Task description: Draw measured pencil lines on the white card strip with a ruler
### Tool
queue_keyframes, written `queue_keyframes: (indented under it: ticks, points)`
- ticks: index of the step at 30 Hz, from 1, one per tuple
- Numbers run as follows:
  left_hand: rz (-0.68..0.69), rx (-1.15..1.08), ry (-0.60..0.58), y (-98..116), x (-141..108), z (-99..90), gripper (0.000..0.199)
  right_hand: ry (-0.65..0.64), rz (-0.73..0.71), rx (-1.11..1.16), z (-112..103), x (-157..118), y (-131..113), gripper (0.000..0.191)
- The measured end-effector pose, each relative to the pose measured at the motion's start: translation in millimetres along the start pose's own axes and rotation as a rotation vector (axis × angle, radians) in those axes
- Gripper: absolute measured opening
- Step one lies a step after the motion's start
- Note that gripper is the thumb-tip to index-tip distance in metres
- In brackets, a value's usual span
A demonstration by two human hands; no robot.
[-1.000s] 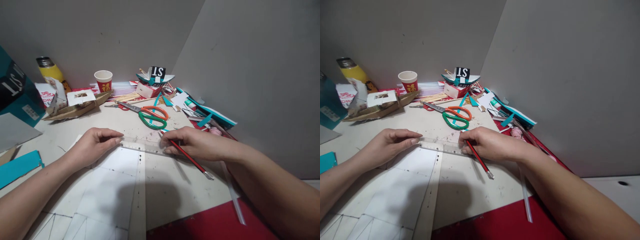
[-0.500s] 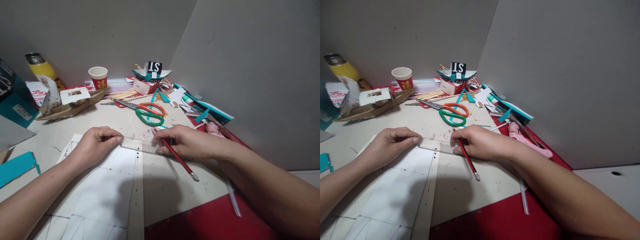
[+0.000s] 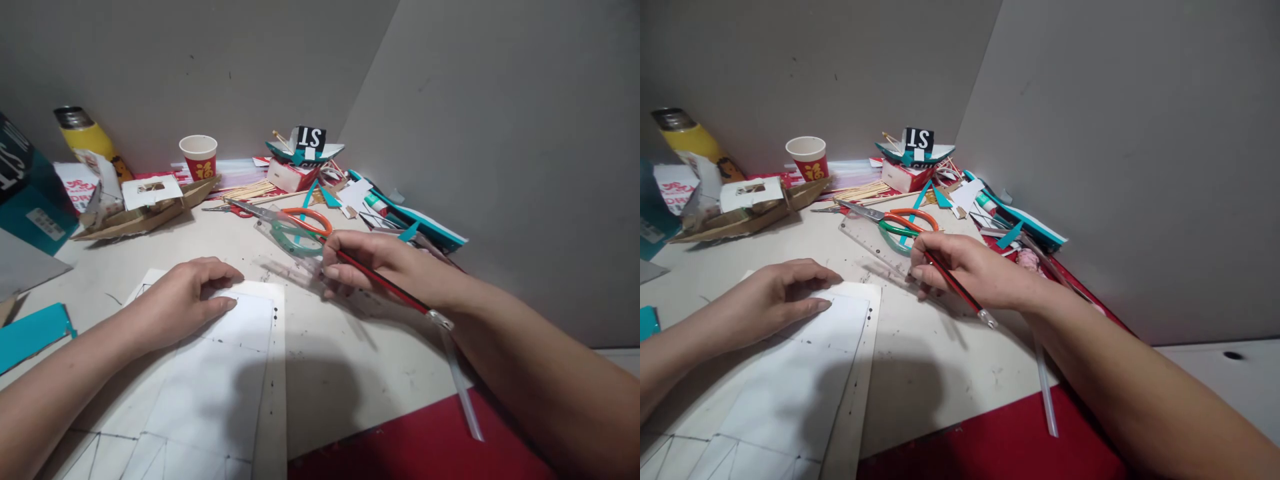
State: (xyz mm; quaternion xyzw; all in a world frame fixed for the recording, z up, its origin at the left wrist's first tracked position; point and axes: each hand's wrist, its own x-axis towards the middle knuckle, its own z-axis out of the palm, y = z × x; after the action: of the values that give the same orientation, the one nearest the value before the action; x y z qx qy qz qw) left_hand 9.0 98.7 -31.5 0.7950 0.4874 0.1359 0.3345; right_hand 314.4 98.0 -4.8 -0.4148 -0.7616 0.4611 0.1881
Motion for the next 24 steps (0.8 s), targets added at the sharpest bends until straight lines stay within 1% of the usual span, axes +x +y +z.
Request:
queue_keyframes:
  ticks: [1,3,8,10,12,15,17,19,22,24]
  points:
    - [0.006,0.026,-0.011,0.5,-0.2,-0.7,0.035,0.006,0.024,0.053,2.0,0.1,-1.0,0.021]
    - [0.017,0.068,-0.030,1.5,-0.8,-2.2,0.035,0.019,0.047,0.069,5.1,0.0,-2.4,0.020]
    - [0.029,0.130,-0.113,5.5,-3.8,-7.0,0.043,0.030,-0.030,-0.143,6.6,-2.7,-4.3,0.014]
    - [0.029,0.150,-0.141,7.3,-5.2,-8.7,0.045,0.029,-0.047,-0.189,6.7,-4.0,-5.5,0.014]
    - [0.003,0.159,-0.158,8.9,-6.5,-10.0,0.045,0.024,-0.065,-0.225,7.5,-4.6,-7.0,0.015]
    - [-0.072,0.167,-0.198,11.2,-8.2,-11.5,0.043,0.032,-0.096,-0.338,9.8,-4.3,-9.1,0.017]
    - [-0.109,0.163,-0.224,13.1,-9.4,-12.2,0.039,0.044,-0.124,-0.383,11.4,-3.6,-9.8,0.020]
    - [-0.119,0.134,-0.225,14.7,-10.8,-12.6,0.035,0.041,-0.139,-0.375,12.6,-3.4,-9.7,0.026]
    - [-0.126,0.051,-0.221,15.0,-13.0,-12.9,0.032,0.017,-0.139,-0.341,13.6,-3.8,-7.9,0.036]
    - [-0.135,-0.023,-0.239,13.3,-13.6,-12.8,0.031,0.009,-0.156,-0.327,14.3,-3.9,-5.7,0.041]
